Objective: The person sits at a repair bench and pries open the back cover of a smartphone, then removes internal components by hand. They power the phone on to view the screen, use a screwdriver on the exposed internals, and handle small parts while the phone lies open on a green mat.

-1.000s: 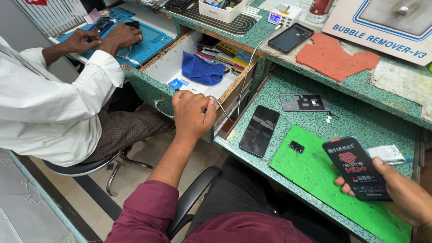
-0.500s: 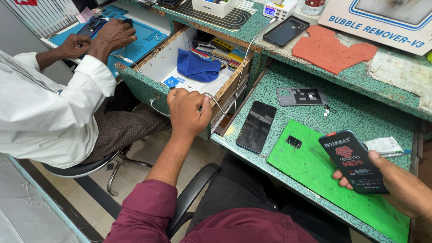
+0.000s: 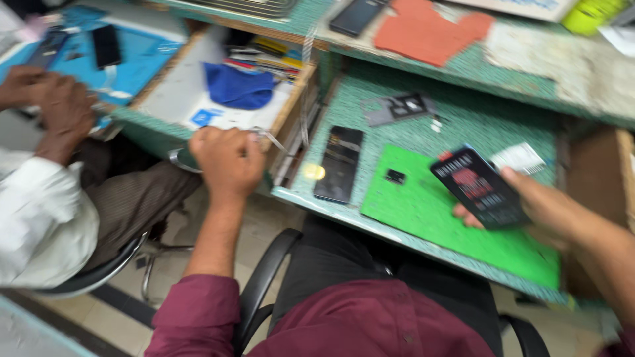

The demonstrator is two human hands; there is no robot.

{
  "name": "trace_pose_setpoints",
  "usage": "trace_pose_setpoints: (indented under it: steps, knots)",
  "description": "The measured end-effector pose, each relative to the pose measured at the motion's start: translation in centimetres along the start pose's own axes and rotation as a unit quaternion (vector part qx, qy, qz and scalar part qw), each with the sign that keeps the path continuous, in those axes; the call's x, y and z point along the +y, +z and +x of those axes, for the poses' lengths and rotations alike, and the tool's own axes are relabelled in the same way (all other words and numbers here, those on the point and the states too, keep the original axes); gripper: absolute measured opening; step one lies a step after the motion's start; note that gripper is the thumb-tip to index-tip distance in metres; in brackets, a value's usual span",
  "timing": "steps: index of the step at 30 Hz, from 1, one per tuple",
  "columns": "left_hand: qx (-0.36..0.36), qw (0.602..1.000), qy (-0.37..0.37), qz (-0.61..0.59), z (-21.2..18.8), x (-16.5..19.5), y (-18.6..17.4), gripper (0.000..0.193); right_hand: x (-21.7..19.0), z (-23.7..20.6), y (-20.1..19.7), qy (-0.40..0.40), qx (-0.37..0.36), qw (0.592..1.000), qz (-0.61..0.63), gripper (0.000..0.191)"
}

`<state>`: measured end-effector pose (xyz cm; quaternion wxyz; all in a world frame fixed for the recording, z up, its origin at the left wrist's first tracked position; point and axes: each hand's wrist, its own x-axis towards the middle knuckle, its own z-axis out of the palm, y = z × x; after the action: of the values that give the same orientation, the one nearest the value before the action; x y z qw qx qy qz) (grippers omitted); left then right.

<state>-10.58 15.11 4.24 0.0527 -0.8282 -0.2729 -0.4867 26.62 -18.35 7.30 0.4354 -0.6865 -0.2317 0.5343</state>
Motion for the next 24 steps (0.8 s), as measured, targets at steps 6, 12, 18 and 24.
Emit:
trace_pose_setpoints:
  steps: [6, 12, 18, 24]
  knots:
    - [-0.015, 0.999, 0.026, -0.01, -1.4, -0.1, 2.2, 0.031, -0.3, -1.0, -1.4, -0.082, -0.013, 0.994, 0.074, 0.071]
    - [-0.024, 0.999, 0.023, 0.001, -2.3, -0.1, 3.2, 0.037, -1.3, -2.0, -1.3, -0.124, -0.024, 0.983, 0.13, 0.075]
    - [-0.018, 1.0, 0.022, 0.007, -2.5, -0.1, 3.7, 0.041, -1.3, -2.1, -1.8, -0.147, -0.039, 0.978, 0.141, 0.075]
    - [-0.019, 1.0, 0.017, 0.004, -2.4, 0.1, 3.9, 0.042, -1.5, -2.3, -1.8, -0.146, -0.045, 0.978, 0.139, 0.075]
